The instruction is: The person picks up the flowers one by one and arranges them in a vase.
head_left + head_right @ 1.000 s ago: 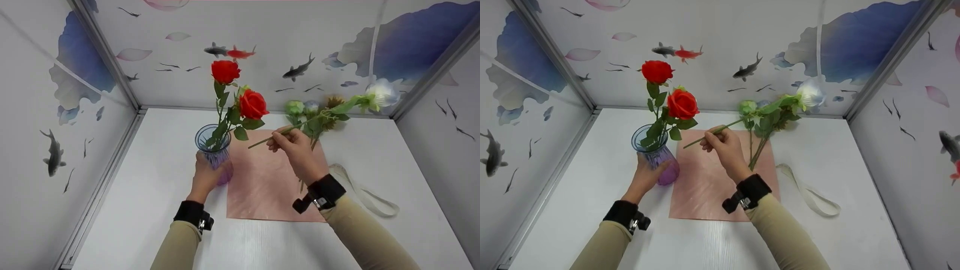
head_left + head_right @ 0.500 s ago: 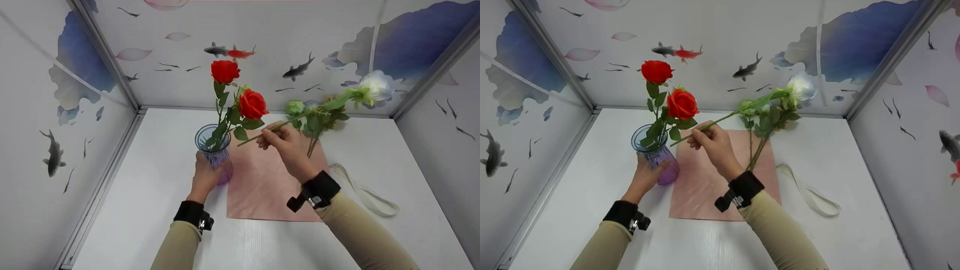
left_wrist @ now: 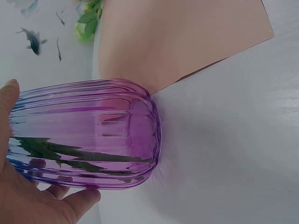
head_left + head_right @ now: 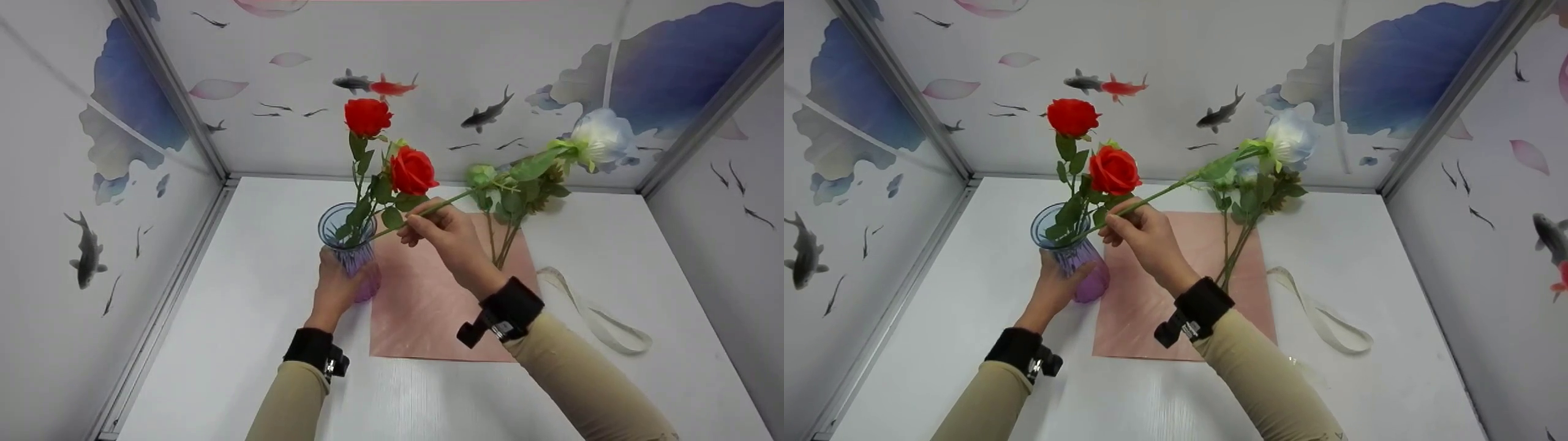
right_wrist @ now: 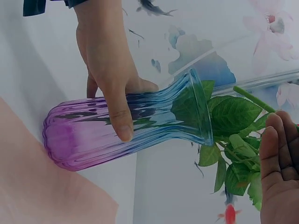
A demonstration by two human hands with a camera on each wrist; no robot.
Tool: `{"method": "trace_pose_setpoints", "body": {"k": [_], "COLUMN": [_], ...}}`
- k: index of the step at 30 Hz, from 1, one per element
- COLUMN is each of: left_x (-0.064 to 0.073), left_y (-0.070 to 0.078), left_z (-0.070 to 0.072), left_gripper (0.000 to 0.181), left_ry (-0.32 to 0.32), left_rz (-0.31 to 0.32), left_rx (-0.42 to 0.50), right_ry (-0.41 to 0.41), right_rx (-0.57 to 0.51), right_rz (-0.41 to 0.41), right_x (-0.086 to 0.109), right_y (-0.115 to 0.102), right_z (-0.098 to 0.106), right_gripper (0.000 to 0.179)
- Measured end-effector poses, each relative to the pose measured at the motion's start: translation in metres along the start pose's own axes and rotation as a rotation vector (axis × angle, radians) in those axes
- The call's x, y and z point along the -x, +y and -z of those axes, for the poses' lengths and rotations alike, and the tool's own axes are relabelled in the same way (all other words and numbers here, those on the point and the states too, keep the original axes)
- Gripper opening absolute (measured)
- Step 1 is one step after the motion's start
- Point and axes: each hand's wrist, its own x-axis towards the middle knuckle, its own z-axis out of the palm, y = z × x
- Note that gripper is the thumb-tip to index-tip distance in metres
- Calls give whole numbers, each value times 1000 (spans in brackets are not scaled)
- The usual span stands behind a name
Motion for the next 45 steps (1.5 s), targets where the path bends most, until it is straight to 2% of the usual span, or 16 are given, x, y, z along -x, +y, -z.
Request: {"method": "trace_pose_setpoints", "body": {"k": [9,17,22,33,38,45], "left_x": [-1,-1,-2,-2,-1,-2], "left_y": [-1,1,1,-1,-2,-2], "left_z": [1,0,0,0,0,-1], "left_gripper": [102,102,103,101,99,98], "left_ry": [-32,-33,-42,-26,-21,-14], "left_rz": [35,62,79,14,-15,-7], "left_rx": [-12,-4,10,34,12,23], "right_ry": [-46,-60,-79,-101,-118,-135], "right_rx": [65,302,387,519,565,592], "right_rz": [9,4,-5,64,53,21], "right_x": [-4,-8,-9,-14,-16,-18], "right_y": [-2,-1,2,5,7,13], "right_z": [-10,-17,-22,-38,-44,-50], "right_gripper": [23,19,20,24,24,18]}}
